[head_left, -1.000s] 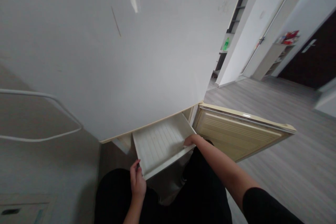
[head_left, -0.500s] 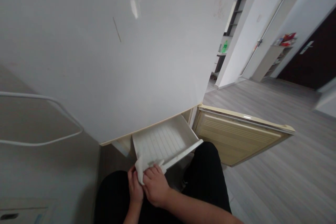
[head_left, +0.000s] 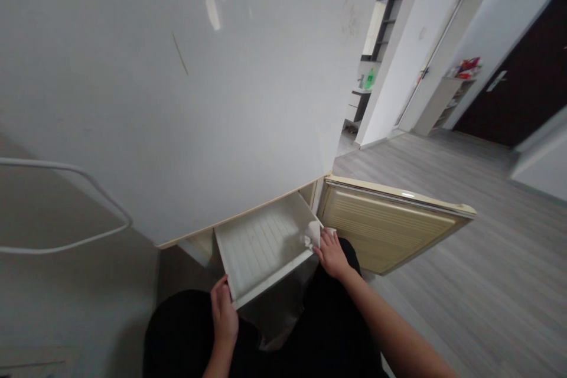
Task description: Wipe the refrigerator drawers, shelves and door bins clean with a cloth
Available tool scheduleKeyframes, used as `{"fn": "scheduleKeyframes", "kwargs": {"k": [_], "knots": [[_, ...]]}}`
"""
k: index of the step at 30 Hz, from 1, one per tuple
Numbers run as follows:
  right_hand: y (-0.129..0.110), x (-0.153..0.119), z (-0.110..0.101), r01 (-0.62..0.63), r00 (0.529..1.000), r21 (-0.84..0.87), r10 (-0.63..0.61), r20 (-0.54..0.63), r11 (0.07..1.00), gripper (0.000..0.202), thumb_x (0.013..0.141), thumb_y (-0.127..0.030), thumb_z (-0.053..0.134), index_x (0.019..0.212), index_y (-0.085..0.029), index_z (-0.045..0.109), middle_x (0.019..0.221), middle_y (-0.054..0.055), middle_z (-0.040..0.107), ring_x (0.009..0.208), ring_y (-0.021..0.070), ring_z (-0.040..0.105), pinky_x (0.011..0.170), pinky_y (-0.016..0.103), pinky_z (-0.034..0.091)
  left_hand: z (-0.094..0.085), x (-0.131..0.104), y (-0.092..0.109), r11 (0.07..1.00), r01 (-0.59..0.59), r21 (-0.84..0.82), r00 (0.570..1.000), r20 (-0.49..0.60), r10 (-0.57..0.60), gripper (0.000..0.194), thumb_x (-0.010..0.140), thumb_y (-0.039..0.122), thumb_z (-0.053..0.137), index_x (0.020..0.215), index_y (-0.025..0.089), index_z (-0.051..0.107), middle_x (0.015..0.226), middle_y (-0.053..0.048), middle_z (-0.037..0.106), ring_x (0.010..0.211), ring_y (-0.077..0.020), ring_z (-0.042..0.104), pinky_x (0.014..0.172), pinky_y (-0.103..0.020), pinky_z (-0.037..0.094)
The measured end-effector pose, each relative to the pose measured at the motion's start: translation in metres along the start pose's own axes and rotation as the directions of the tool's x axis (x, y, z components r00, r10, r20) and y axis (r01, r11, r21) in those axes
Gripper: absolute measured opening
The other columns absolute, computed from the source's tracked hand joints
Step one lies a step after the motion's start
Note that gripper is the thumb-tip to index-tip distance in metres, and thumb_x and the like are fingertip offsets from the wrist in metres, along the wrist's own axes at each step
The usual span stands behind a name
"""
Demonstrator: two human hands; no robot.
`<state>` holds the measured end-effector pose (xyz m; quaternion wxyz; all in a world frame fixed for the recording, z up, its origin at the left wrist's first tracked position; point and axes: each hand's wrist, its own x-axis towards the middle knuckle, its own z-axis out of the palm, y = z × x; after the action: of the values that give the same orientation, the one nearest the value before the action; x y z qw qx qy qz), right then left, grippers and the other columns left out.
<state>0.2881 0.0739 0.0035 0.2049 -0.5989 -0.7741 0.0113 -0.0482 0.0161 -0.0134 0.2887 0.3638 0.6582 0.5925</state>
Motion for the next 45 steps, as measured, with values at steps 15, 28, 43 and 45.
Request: {"fn": "scheduleKeyframes", "kwargs": {"k": [15,28,43,45], "knots": [[0.007,0.012,0.033,-0.349,0.904,0.248,0.394,-0.167,0.904,0.057,0.105,-0.043,0.034,0.144,-0.005,0.050,0.156,0.028,0.034,0.150,0.0366,0.030,0.119,0.054,0.035,0.003,0.006,-0.012,0.968,0.249,-0.018,0.968,0.027,-0.248,0.054,0.072,0.057,0.065,0.112,0.021,0.061,0.123,-0.008,0.065,0.128,-0.0333,0.055,0.114,-0.052,0.040],[0.004,0.013,0.027,-0.345,0.905,0.248,0.391,-0.167,0.905,0.056,0.104,-0.041,0.034,0.143,-0.005,0.050,0.151,0.027,0.039,0.142,0.0353,0.039,0.117,0.051,0.037,0.003,0.010,-0.012,0.980,0.198,0.010,0.980,0.021,-0.199,0.051,0.073,0.050,0.065,0.114,0.020,0.063,0.119,-0.009,0.066,0.125,-0.0327,0.057,0.114,-0.053,0.040],[0.011,0.024,0.040,-0.371,0.731,0.715,0.661,-0.170,0.593,0.065,0.091,-0.049,0.036,0.140,-0.009,0.049,0.137,0.022,0.057,0.131,0.0286,0.053,0.112,0.046,0.041,0.002,0.012,-0.006,0.980,0.197,0.040,0.977,0.072,-0.199,0.056,0.072,0.053,0.069,0.117,0.021,0.061,0.116,-0.009,0.068,0.121,-0.0322,0.060,0.113,-0.055,0.041],[0.010,0.021,0.038,-0.417,0.652,0.794,0.755,-0.078,0.442,0.074,0.089,-0.057,0.032,0.141,-0.006,0.049,0.137,0.022,0.059,0.131,0.0286,0.056,0.110,0.043,0.043,0.001,0.010,-0.002,0.978,0.203,0.046,0.974,0.094,-0.206,0.057,0.072,0.052,0.071,0.118,0.021,0.061,0.117,-0.009,0.068,0.121,-0.0321,0.061,0.113,-0.055,0.041]]}}
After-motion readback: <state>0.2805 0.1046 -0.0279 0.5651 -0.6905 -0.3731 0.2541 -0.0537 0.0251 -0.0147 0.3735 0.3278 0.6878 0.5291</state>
